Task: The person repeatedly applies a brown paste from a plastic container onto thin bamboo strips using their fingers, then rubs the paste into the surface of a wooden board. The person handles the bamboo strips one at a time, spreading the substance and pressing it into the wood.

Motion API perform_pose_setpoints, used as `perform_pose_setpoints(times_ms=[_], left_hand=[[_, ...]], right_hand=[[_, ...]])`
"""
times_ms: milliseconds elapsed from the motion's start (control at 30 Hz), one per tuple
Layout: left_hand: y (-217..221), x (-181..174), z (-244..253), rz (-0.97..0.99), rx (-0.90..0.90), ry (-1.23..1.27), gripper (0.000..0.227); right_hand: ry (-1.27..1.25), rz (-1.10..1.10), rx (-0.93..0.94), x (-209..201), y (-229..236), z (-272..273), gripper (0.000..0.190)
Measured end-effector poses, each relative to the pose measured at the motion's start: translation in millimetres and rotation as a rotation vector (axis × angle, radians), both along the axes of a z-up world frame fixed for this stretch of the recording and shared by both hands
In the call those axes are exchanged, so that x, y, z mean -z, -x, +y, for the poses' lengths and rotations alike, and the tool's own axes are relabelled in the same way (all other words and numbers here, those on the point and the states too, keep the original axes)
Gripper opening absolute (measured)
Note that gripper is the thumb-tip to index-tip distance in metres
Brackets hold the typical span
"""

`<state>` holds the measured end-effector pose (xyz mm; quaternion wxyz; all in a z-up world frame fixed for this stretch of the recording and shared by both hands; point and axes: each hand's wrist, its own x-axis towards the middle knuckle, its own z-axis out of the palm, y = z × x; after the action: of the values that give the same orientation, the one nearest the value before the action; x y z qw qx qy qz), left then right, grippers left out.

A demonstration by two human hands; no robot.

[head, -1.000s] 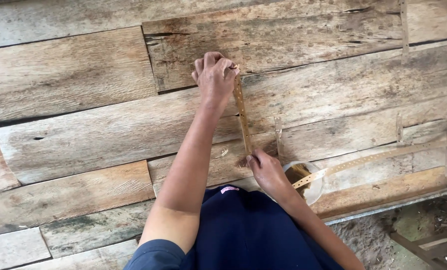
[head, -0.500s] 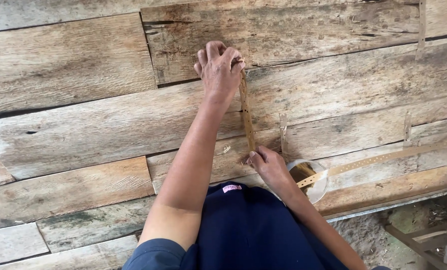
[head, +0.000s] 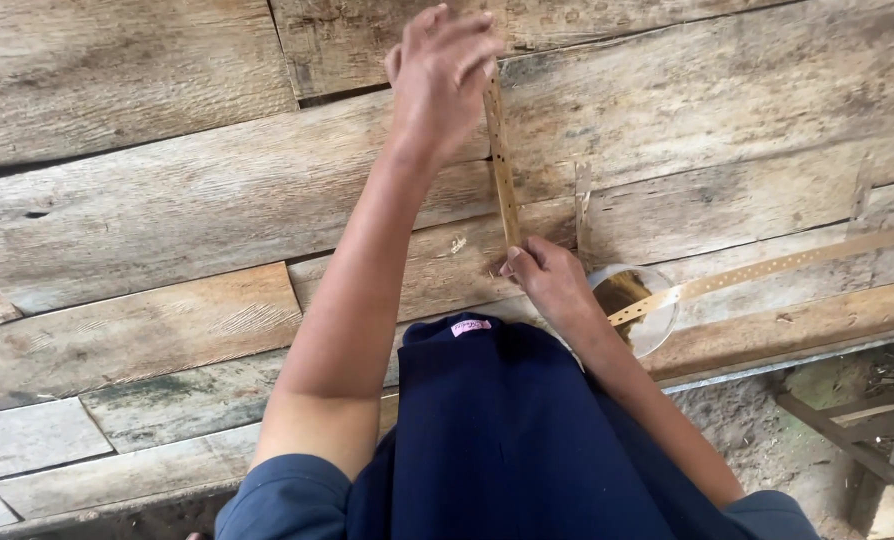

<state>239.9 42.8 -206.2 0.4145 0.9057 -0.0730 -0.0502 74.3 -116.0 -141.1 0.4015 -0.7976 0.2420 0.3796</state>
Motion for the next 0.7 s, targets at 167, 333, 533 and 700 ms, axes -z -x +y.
perform_pose_setpoints(times_ms=[167, 333, 533, 700], left_hand=[[24.9, -6.1, -5.1, 0.201, 0.242, -0.387, 0.052], [27.9, 0.2, -9.5, 0.147, 0.203, -0.429, 0.053], [34.0, 15.4, -10.6, 0.133, 0.191, -0.472, 0.053], [37.0, 26.8, -12.0, 0.018, 0.159, -0.5, 0.055]], right_hand=[[-0.006, 0.007, 0.007, 4.1, 2.0, -1.0, 0.033], [0.023, -0.011, -0.086, 14.1, 0.7, -6.8, 0.035], [0.062, -0.052, -0.142, 14.5, 0.1, -8.7, 0.039], [-0.037, 0.017, -0.015, -6.9, -4.7, -8.7, 0.032]])
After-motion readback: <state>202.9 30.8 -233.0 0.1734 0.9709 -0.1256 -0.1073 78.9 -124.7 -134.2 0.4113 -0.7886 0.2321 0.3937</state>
